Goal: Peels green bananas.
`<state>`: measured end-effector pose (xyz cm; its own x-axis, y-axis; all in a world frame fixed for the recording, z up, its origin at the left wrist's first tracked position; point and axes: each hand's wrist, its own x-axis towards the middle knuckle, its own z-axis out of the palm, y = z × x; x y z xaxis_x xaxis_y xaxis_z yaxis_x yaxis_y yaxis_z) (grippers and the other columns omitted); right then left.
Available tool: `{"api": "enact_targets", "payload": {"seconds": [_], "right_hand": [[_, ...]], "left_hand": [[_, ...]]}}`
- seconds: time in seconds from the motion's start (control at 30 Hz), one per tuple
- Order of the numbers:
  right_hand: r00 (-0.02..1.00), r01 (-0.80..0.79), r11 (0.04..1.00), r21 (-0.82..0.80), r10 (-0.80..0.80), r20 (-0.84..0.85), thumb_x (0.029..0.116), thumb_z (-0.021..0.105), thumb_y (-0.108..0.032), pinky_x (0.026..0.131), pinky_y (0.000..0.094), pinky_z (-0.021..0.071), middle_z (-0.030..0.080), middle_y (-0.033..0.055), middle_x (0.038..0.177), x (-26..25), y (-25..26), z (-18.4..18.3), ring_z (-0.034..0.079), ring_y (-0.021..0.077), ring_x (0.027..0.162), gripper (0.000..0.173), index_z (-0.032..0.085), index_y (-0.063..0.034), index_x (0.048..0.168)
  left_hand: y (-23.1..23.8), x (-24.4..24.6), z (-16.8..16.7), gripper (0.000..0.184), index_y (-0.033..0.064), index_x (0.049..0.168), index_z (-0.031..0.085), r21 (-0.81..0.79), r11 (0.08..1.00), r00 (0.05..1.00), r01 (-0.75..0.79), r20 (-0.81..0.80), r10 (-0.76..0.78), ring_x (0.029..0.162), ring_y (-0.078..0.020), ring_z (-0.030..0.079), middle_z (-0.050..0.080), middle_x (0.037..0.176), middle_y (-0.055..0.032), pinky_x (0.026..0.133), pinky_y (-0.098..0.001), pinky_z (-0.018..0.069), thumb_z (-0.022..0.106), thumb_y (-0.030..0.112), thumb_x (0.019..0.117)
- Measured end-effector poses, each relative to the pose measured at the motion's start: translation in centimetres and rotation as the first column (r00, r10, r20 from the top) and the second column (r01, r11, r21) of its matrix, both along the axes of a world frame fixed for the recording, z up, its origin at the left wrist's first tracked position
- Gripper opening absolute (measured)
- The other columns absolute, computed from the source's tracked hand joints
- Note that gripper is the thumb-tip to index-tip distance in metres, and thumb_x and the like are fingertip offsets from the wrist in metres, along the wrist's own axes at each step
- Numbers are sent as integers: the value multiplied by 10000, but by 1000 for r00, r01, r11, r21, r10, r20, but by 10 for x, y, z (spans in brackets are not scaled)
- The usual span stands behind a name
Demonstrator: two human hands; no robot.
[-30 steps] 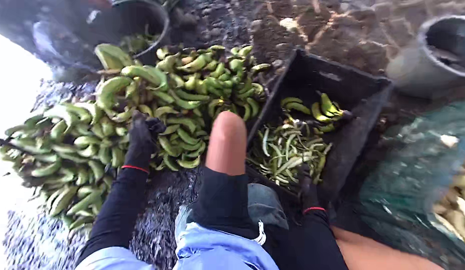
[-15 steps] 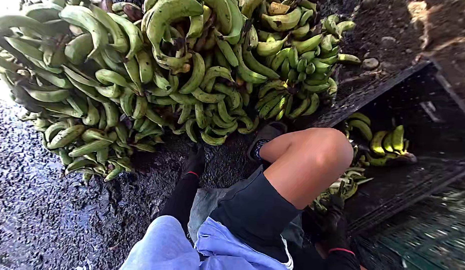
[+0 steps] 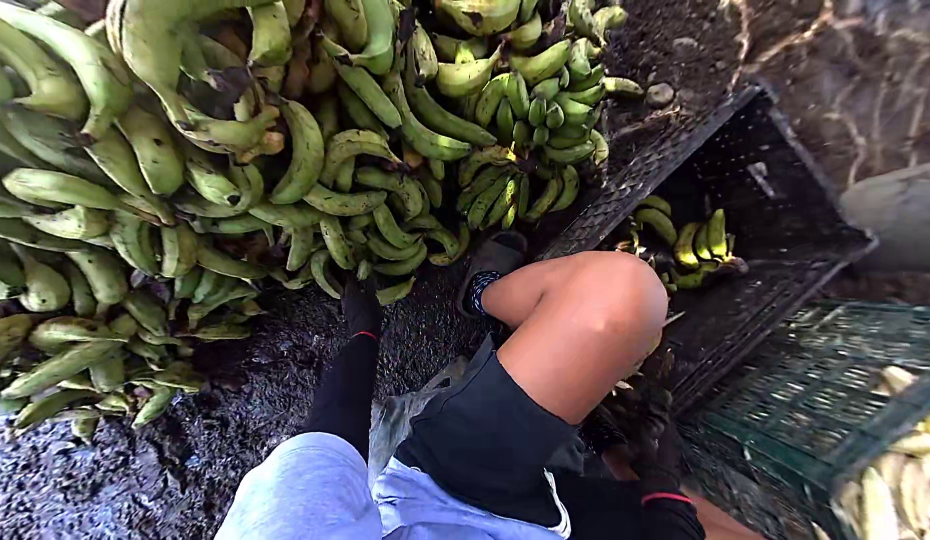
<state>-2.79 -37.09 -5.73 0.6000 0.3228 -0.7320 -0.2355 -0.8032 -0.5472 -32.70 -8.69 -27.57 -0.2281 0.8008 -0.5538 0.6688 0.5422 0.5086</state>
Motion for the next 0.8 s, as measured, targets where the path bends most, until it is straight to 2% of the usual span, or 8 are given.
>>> {"api": "enact_targets", "payload": {"seconds": [0.03,0.13,0.33,0.43,0.53,0.6,0.7,0.8], "right_hand": [[990,-6,1000,26,3,141,1087,455,-188,888,187,509,660,98,1144,12,-49,-37,623,33,969,334,560,33,1314],[941,116,976,185,-168,295,1109,362,-374,849,365,588,653,181,1219,27,-127,-108,678,180,996,527,526,46,1382],[962,102,985,139,-133,239,1107,324,-380,871,449,581,630,194,1303,22,-78,-80,673,257,1049,526,522,-16,1430],[958,174,970,169,-206,200,1118,391,-286,794,427,581,645,213,1240,27,-64,-82,681,252,942,442,526,19,1409],[958,215,951,224,-250,142,1119,397,-309,824,457,582,649,222,1271,28,-60,-81,691,283,977,455,535,11,1411],[948,281,914,292,-312,64,1119,406,-313,742,435,585,652,200,1248,31,-53,-84,690,263,889,437,531,-25,1423],[946,312,860,404,-320,-50,1112,413,-381,677,438,600,649,165,1277,26,-39,-63,703,256,848,464,492,-114,1482],[957,245,770,589,-288,-21,1118,383,-183,691,410,624,619,310,1233,9,-41,-8,716,328,895,449,404,71,1487]], "left_hand": [[-8,0,5,518,68,1382,592,29,1000,1000,-10,9,9,1263,-372,581,629,1330,-208,1084,-593,421,557,452,1036],[-29,-5,31,462,49,1412,568,112,993,1000,-19,27,16,1324,-325,549,603,1387,-198,1141,-505,392,549,344,1057],[-15,14,147,519,-6,1369,557,290,925,941,-246,299,156,1116,-222,651,659,1251,-180,1004,-399,510,715,286,970],[14,43,227,481,37,1336,570,544,795,859,-269,508,-56,951,-68,649,665,1167,-52,873,-281,547,729,284,954],[42,80,291,564,214,1527,394,679,694,684,-238,625,-377,1139,-123,607,584,1367,-7,954,-371,532,597,384,1028],[69,138,319,586,125,1537,332,658,702,522,-272,714,-467,1134,-185,627,587,1315,-73,945,-421,572,573,330,1043],[59,223,332,494,116,1417,484,565,825,481,-23,730,-486,1042,-234,690,653,1239,-110,829,-452,622,637,358,1014],[11,274,331,563,204,1484,441,686,544,460,483,330,-824,1166,-322,627,609,1356,-133,928,-574,534,621,445,1008]]}}
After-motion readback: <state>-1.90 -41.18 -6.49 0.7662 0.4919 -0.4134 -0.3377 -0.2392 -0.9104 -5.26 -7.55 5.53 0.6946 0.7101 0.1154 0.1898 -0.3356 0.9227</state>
